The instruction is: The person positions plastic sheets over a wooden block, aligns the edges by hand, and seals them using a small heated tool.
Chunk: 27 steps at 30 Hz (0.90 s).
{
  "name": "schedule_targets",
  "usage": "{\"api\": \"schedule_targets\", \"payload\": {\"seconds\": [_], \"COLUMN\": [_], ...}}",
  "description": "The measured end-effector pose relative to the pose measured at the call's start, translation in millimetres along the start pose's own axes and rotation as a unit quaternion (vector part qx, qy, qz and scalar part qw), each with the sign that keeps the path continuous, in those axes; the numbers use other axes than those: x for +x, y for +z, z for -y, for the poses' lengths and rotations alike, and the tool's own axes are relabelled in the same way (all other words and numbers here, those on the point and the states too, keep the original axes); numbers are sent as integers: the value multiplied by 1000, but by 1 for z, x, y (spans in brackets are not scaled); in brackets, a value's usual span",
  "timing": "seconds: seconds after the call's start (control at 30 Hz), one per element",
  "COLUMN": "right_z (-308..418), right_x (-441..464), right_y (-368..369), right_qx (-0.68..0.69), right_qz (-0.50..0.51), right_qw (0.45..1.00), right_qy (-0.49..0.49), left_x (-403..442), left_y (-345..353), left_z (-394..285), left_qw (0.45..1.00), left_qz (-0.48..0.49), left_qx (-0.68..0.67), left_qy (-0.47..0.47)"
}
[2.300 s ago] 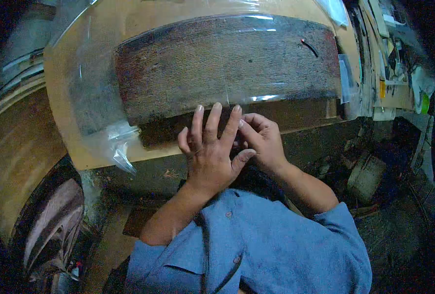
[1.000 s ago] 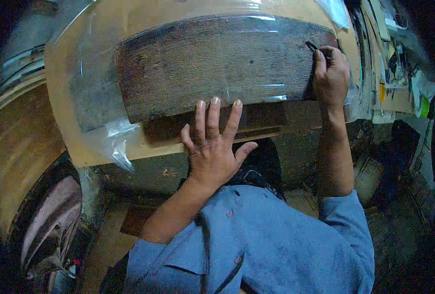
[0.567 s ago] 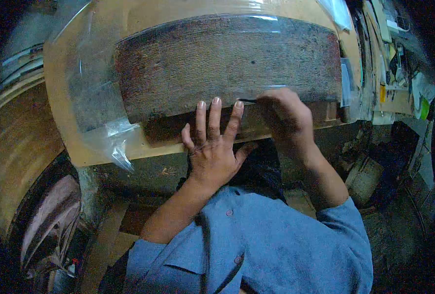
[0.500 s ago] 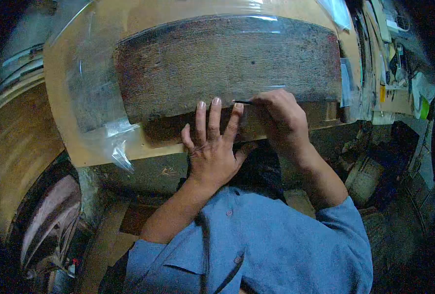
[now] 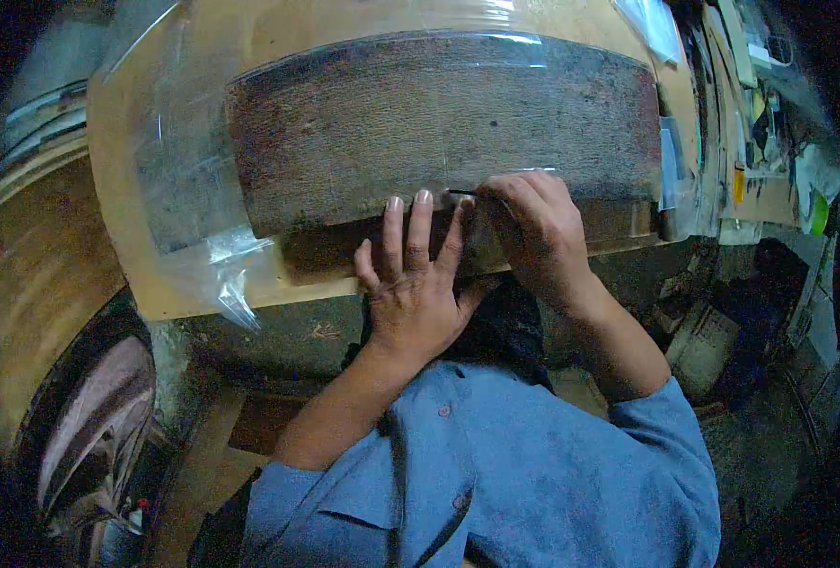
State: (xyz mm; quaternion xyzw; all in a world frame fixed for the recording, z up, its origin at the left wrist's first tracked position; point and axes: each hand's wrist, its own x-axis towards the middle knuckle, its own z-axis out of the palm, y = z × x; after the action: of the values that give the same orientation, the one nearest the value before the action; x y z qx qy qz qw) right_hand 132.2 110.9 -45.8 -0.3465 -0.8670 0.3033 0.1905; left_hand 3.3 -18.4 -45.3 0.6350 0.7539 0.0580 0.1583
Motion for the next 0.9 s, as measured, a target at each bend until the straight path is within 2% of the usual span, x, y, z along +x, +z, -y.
{"api": "schedule_targets", "payload": {"seconds": [0.1, 0.17, 0.2, 0.27, 0.3, 0.37, 0.47, 0.7, 0.8, 0.83, 0.9], "right_z": [1, 0, -4, -18, -25, -40, -64, -77, -57, -55, -39], "right_x": [0, -3, -4, -6, -3, 9, 23, 26, 9, -4, -28], "right_y": [0, -3, -5, -12, -17, -29, -40, -50, -54, -50, -42], "right_qx": [-12, 57, 57, 164, 163, 103, 43, -96, -81, -21, 55], "right_qz": [-1, -72, -72, -112, -112, -178, -241, -228, -272, -266, -237], "right_qw": [1000, 995, 995, 964, 964, 952, 943, 942, 945, 949, 955], "right_qy": [1, 33, 32, 177, 176, 227, 228, 228, 164, 165, 169], "left_x": [0, 0, 0, 1, 2, 5, 7, 5, -5, -13, -28], "left_y": [-3, -5, -6, -6, -6, -10, -14, -22, -27, -23, -9], "left_z": [-1, 0, 1, 0, 0, -2, -4, -6, -3, 2, 14], "left_qw": [1000, 1000, 1000, 999, 999, 998, 998, 999, 998, 999, 985], "left_qz": [5, 11, 17, 16, 16, 24, 36, 32, -3, -9, -77], "left_qx": [-11, -14, -17, -31, -45, -51, -46, -36, -53, -50, -148], "left_qy": [7, 13, 18, 8, -2, -11, -19, -6, 17, 19, 40]}}
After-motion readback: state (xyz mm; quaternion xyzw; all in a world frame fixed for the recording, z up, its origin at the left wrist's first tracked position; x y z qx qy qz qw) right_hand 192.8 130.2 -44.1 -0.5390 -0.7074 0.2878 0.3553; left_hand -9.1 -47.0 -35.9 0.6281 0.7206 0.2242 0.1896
